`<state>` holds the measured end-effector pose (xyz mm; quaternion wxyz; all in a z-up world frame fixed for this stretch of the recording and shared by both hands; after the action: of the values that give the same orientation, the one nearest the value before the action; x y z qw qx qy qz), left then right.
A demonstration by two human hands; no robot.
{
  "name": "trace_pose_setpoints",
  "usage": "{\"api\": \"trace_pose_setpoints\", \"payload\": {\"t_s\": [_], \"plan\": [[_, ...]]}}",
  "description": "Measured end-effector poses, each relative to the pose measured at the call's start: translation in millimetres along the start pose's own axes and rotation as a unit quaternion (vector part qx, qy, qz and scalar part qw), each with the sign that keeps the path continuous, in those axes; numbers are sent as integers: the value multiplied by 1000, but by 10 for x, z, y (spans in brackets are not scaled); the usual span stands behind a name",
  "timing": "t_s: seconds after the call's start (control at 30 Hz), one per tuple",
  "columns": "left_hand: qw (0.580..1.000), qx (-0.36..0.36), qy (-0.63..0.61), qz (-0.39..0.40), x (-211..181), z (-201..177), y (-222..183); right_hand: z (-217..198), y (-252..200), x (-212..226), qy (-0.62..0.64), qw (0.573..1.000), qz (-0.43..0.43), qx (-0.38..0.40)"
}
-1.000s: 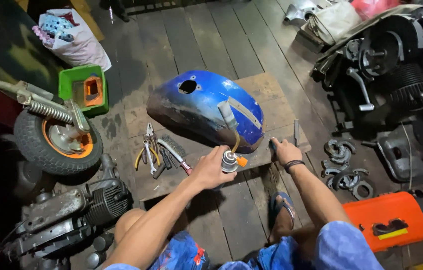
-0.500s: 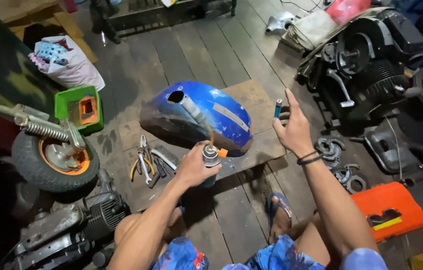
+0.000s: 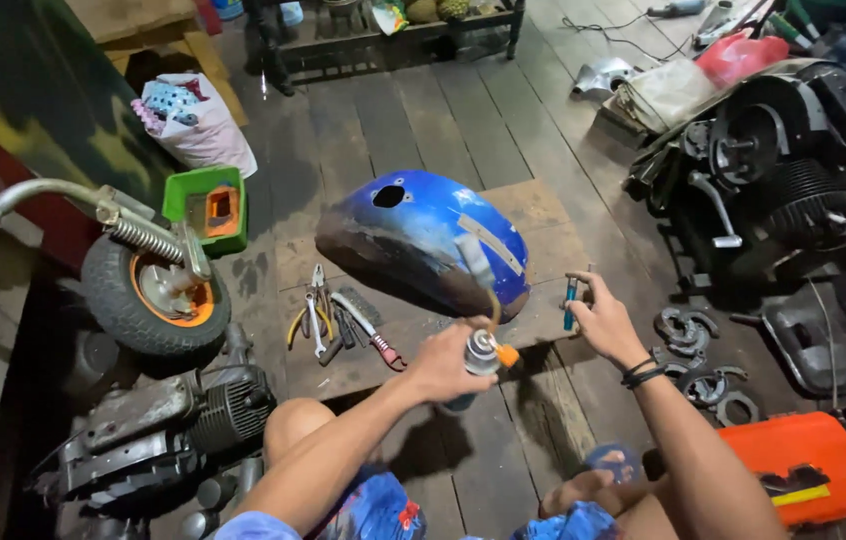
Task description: Using an improvised blowtorch made from a spray can and a lighter to heat a motorcycle fuel tank for paint stripping or repair.
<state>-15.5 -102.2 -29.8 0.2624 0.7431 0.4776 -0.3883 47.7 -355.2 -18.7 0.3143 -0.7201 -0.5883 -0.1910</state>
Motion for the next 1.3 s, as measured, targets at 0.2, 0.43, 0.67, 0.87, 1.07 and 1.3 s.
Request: {"api": "trace_pose_setpoints", "payload": {"t_s": [0.2,0.43,0.67,0.87,1.07,1.3], "plan": [[994,94,-25,43,-384,285,-151,65,-105,93,-27,997,-67,-12],[997,82,15,0,-348,231,46,180,-28,38,-46,993,-98,-42],[989,-27,-92,-112,19,-158,258,147,-355,616,66,960,-259,-88],[980,-58,-121,-149,56,-306,212,192,-675,1135,84,896,-408,-156],[982,-60,-96,-150,-6,-338,130,204,-785,1322,35,872,-452,-188],[981,-65,-81,-167,126,-405,-3,415,-713,1405,-32,868,-469,-158]]}}
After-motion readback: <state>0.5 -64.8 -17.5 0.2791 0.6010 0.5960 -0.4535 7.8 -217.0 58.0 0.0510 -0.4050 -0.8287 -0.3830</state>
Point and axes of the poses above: each hand's wrist, its own y-axis towards the middle knuckle, its own z-axis out of the palm, x = y × z, the point moved 10 cm from there along y, towards the middle knuckle, and after that the axes turned 7 degrees about -y, right-handed, at the moved point
